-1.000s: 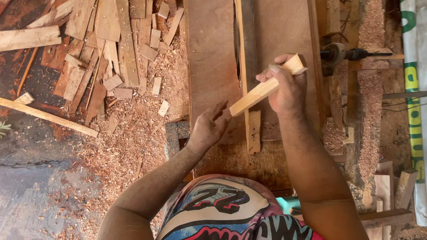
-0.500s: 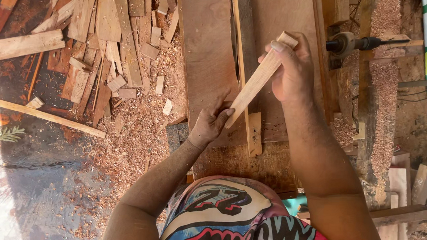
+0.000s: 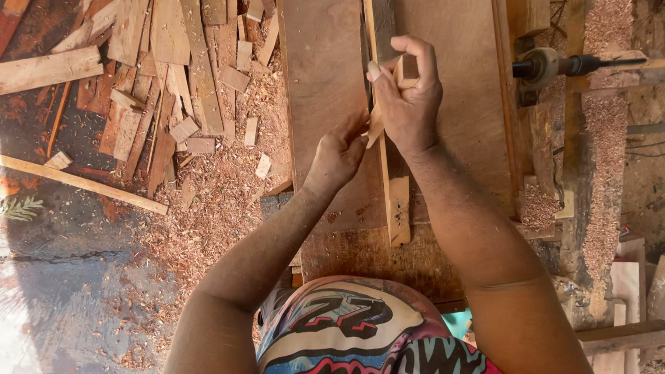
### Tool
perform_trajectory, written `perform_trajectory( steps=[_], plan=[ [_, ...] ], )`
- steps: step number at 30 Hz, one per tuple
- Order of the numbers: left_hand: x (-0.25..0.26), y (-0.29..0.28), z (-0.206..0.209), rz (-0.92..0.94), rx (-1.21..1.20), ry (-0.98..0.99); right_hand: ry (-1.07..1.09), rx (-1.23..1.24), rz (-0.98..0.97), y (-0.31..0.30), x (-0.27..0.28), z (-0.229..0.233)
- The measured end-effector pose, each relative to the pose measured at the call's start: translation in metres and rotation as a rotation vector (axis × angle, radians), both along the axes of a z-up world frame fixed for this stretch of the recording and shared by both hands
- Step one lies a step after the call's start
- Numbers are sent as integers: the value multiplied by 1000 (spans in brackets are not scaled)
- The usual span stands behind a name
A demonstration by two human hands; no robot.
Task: The person smooths the edges of small rectangular wooden sticks using a rotating grinding wheel. They hold each stick with both hands, rub it against the spinning wheel, and then place the finished piece onto a green plastic stool nearby. The process is repeated for multiple sticks in a continuous loop.
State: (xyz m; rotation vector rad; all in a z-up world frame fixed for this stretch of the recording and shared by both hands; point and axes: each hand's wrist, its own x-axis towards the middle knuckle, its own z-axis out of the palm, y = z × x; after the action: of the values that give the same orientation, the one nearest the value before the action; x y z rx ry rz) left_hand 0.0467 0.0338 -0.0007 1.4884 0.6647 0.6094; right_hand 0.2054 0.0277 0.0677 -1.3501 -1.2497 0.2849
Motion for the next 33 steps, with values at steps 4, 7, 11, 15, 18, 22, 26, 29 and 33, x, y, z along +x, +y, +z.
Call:
perform_trajectory(
  steps=[4,7,11,15,18,22,26,29,33],
  plan=[
    [13,14,10,-80,-189,114,-30,27,78,10,6,-20],
    [17,18,13,-96,-212,101,148,-56,113,9,26,-20],
    [25,24,9,-116,-202,83,159,-19,77,10,27,-21],
    [33,41,1,-140,-164,107,117,-19,45,22,32,-23],
    [38,50,-2,-149,-175,109,150,-8,52,32,36,-25],
    [44,62,-1,-142,-193,68,66,47,15,46,42,-33],
    [52,76,-3,-132,-197,47,105,104,44,59,50,-46],
    [56,83,-9,-123,-130,60,159,123,55,73,57,-53],
    [64,93,-17,-100,-120,27,112,124,55,85,61,-50]
  ],
)
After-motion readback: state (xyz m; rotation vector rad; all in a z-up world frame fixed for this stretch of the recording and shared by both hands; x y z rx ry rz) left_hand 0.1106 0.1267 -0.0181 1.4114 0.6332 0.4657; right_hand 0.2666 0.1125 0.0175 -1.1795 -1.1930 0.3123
